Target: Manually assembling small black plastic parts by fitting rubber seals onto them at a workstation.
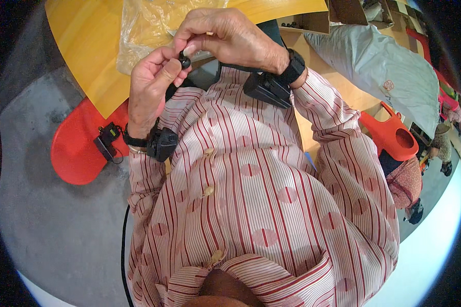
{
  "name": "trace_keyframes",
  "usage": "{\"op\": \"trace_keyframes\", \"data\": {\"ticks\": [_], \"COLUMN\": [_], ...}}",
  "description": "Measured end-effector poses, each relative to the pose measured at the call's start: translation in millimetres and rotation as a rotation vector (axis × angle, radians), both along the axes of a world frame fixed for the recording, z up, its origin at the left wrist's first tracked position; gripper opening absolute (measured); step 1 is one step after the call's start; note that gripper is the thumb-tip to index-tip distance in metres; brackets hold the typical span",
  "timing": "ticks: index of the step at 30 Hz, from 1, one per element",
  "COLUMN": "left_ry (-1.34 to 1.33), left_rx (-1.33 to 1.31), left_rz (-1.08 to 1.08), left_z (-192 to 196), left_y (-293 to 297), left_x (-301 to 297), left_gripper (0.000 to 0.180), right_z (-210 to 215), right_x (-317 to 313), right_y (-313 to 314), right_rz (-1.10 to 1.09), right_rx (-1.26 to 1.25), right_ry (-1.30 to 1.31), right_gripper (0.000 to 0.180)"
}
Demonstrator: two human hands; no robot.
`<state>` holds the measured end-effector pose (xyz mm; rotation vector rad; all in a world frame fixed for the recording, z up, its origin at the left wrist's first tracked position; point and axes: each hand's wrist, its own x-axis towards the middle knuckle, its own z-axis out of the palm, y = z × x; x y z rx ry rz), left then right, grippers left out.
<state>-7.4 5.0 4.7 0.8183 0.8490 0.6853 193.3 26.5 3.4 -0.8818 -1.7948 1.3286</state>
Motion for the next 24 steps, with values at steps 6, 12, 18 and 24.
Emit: {"op": "trace_keyframes", "data": {"ticks": [6, 12, 18, 24], "left_ry": [0.023, -0.062, -0.087, -0.049], "left_rx": [-0.024, -0.077, -0.104, -0.1], "left_rz": [-0.017, -0.032, -0.004, -0.015], "left_z": [3.7, 6.2, 4.0, 3.4], "left_y": [2.2, 2.6, 0.2, -0.5], "left_x": [-0.9, -1.5, -1.9, -3.7], "left_gripper": [0.017, 0.018, 0.019, 0.018], "right_z": [17.5, 6.4, 20.2, 2.5], "right_x": [-0.3, 2.1, -0.2, 0.4], "right_y": [8.8, 18.5, 12.2, 16.9], "right_rz": [-0.033, -0.008, -0.033, -0.002], "right_rx": [0.108, 0.571, 0.378, 0.999], "right_ry": [-0.044, -0.028, -0.169, -0.229], "right_gripper": [0.015, 0.014, 0.016, 0.024]}}
